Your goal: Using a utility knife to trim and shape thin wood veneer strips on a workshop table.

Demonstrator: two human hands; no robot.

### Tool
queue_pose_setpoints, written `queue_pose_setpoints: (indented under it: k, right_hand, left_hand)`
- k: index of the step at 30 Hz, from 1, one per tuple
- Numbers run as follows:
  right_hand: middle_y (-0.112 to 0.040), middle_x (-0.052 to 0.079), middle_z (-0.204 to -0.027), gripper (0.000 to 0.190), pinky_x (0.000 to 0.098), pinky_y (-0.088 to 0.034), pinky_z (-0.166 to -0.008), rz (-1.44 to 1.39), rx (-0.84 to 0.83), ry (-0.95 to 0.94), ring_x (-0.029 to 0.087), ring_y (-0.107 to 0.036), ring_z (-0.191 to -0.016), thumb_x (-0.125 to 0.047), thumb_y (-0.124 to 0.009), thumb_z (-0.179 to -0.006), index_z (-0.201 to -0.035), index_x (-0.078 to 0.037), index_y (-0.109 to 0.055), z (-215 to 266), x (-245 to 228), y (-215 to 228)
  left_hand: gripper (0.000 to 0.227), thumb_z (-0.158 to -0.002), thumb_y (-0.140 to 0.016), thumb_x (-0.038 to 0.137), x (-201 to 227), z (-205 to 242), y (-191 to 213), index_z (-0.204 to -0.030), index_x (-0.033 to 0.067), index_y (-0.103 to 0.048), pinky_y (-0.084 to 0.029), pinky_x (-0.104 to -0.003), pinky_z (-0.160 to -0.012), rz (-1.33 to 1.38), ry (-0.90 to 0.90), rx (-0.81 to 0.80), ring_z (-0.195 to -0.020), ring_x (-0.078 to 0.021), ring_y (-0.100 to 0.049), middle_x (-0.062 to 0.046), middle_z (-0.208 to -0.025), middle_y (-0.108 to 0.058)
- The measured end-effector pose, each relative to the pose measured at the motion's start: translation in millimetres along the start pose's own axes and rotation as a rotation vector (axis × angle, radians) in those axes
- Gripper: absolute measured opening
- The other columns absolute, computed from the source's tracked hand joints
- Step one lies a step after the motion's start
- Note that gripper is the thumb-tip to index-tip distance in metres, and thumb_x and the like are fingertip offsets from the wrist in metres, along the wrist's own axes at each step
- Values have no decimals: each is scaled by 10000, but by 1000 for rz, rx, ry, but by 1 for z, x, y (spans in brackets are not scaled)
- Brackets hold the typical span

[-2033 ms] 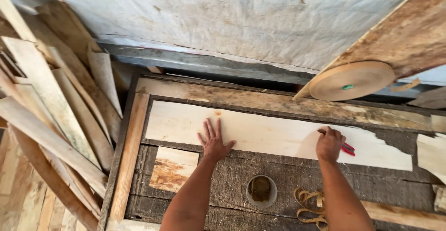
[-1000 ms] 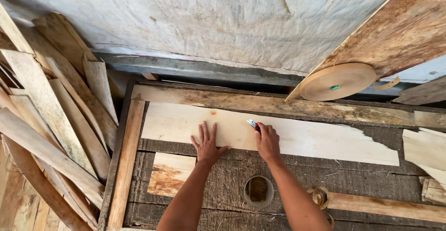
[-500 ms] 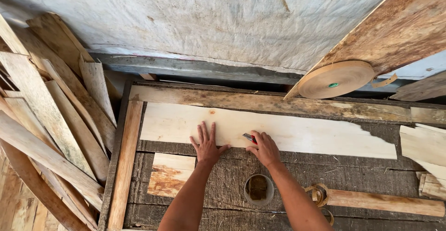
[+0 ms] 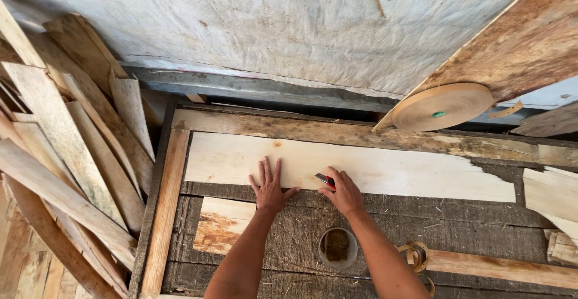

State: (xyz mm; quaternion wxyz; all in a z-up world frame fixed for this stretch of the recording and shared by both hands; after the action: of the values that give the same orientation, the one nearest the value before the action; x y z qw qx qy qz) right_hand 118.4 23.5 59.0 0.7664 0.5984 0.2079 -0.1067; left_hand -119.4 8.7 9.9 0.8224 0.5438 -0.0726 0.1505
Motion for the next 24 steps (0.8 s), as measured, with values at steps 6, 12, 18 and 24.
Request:
queue_pose_setpoints:
  k: [6, 12, 18, 24]
  right_hand:
    - [-595, 114, -1172, 894, 429, -613, -794, 28, -46, -51, 290, -688, -976, -525, -782, -814, -1513, -140, -378, 0, -6, -5]
    - [-584, 145, -1172, 868, 458, -609, -746, 43, -24, -57, 331, -689, -956, -525, -751, -851, -1520, -123, -370, 1, -9, -11]
    - [-582, 158, -1174, 880, 461, -607, -744, 33, -14, -66, 346, -687, -966, -520, -756, -847, -1519, -111, -364, -2, -12, -14]
    - [-577, 156, -1183, 903, 434, -621, -721, 39, -14, -71, 318, -695, -951, -547, -747, -838, -1530, -120, -356, -3, -10, -19]
  left_hand:
    - [1248, -739, -573, 890, -8, -2, 1, -1660, 288, 15, 21, -712, -1209, 34, -54, 9, -1595, -315, 90, -137, -1734, 102]
    - [1263, -724, -624, 862, -11, -10, 16, -1662, 289, 0, 3, -689, -1221, 27, -98, 26, -1599, -325, 75, -150, -1735, 91]
    - [1295, -686, -682, 848, -15, -12, 17, -1654, 302, -17, 16, -666, -1240, 81, -98, 26, -1600, -308, 77, -133, -1733, 86]
    - [1288, -686, -678, 852, -19, -14, 7, -1663, 332, -20, 25, -655, -1243, 58, -101, 36, -1604, -285, 70, -116, -1742, 88]
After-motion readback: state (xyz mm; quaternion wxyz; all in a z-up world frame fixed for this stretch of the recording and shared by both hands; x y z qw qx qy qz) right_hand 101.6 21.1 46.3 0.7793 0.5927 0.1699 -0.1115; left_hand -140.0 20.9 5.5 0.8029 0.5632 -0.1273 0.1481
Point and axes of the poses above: each hand's wrist, its own z-axis away from the middle knuckle, its own y-axis out of the back of the hand, x = y × z, the point moved 5 cm from there along -z, towards the middle knuckle
